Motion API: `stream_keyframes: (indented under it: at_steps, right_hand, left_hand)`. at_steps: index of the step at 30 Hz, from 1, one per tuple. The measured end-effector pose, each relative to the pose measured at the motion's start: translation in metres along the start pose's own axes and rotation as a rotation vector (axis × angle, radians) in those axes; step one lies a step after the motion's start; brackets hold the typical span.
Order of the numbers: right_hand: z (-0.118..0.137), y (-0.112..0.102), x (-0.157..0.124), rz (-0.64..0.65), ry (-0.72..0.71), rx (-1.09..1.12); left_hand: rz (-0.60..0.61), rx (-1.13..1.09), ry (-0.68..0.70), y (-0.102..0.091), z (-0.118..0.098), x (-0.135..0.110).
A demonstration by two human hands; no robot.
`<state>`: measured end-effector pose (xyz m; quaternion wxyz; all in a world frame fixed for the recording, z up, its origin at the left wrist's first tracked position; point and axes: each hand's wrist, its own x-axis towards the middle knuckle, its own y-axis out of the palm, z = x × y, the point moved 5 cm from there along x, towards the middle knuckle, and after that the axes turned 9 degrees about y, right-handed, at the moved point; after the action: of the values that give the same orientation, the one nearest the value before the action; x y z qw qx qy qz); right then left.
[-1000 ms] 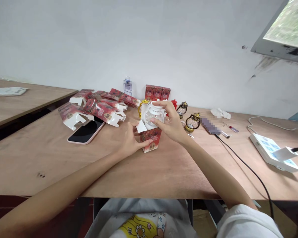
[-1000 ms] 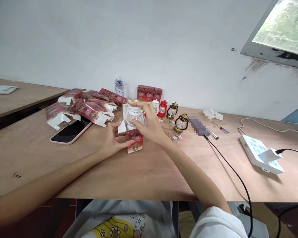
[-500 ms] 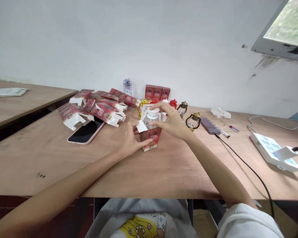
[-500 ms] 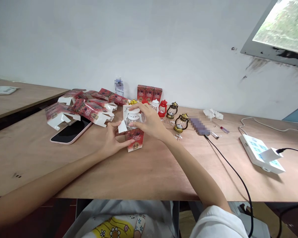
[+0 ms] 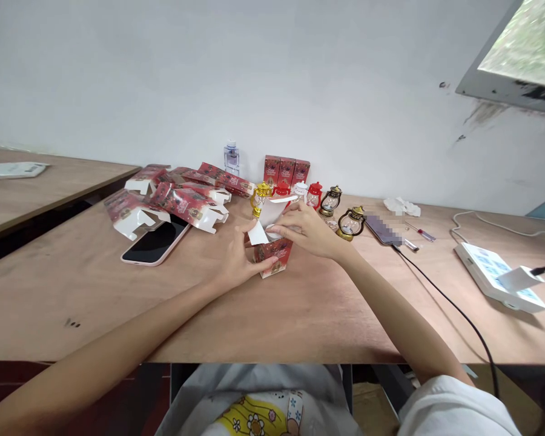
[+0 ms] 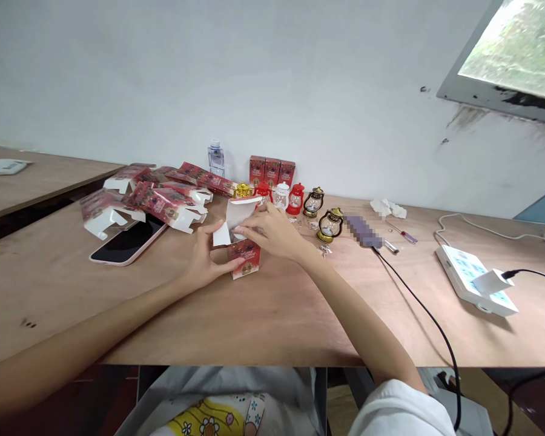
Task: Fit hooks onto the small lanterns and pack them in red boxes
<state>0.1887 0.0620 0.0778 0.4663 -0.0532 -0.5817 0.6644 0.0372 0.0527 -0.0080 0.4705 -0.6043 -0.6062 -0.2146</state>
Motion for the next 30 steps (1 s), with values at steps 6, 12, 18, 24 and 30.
stream_keyframes:
  at_steps: [6, 12, 18, 24, 30]
  right_hand:
    - [0.012, -0.006, -0.006, 0.016, -0.08, 0.191]
    - [-0.016, -0.015, -0.012, -0.277, 0.147, 0.703]
    - [-0.023, 0.004, -0.004, -0.217, 0.15, 0.688]
    - [-0.014, 0.013, -0.002, -0.095, 0.149, 0.718]
    - [0.003, 0.01, -0.009, -0.027, -0.011, 0.664]
  left_hand:
    - [0.02, -0.088, 0.067, 0.0, -0.01, 0.001]
    - [0.155, 0.047, 0.186, -0.001, -0.014, 0.0]
    - [0.187, 0.131, 0.332, -0.002, -0.021, 0.002]
    - [0.206, 0.023, 0.221, -0.003, -0.014, 0.007]
    - [0.203, -0.036, 0.126, 0.0, -0.007, 0.005]
